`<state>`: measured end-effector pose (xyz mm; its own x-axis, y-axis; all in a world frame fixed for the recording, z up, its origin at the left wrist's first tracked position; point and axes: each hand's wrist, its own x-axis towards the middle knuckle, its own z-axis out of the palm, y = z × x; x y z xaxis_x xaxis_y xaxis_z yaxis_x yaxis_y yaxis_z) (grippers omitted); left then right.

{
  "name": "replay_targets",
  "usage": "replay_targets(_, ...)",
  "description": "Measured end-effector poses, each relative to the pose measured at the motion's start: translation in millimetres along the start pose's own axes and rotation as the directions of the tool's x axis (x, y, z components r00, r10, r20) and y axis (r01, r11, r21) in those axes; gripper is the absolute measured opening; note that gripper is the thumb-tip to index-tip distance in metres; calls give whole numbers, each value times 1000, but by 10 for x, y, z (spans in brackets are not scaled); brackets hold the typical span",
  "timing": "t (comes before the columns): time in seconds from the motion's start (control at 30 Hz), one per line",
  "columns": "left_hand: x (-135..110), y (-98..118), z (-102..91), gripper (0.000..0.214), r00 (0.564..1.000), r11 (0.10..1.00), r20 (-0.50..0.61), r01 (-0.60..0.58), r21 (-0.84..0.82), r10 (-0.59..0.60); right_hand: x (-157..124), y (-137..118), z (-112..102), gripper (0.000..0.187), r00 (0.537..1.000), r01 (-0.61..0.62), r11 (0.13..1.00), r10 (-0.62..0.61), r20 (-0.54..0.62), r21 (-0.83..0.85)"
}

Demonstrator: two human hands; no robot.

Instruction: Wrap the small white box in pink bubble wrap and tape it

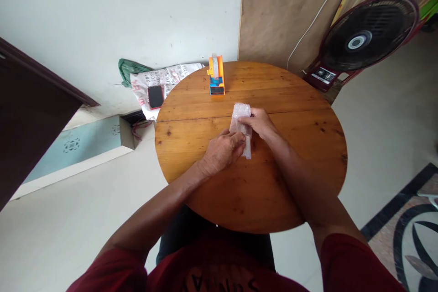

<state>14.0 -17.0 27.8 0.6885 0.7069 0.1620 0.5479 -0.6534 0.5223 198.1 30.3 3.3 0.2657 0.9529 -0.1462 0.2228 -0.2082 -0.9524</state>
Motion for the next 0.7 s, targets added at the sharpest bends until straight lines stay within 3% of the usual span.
replay_targets(0.1, 0, -37, 35, 18, 997, 996, -29, 64, -67, -66, -68, -74, 1, 16, 998, -56, 990, 54, 20, 131)
replay_targets(0.2, -6, -84, 106, 17, 995, 991, -79, 49, -126, -59, -179, -167, -23, 17, 993, -107, 969, 91, 81, 225)
replay_targets(0.37, -40, -129, 248, 15, 982, 976, -189, -18, -218, -24, -416, -274, -64, 36, 992, 30, 968, -59, 111, 248)
replay_targets(0.53, -88, -32, 275, 22, 951, 953, -234, 134, -270, -200, -585, -261, -55, 31, 985, 107, 967, -135, 107, 232)
replay_targets(0.63, -85, 19, 268, 43, 903, 908, -241, 274, -317, -357, -656, -231, -58, 28, 978, 163, 966, -185, 96, 200)
replay_targets(0.7, -68, 9, 283, 61, 883, 880, -240, 303, -367, -404, -703, -218, -68, 26, 969, 218, 967, -231, 90, 135)
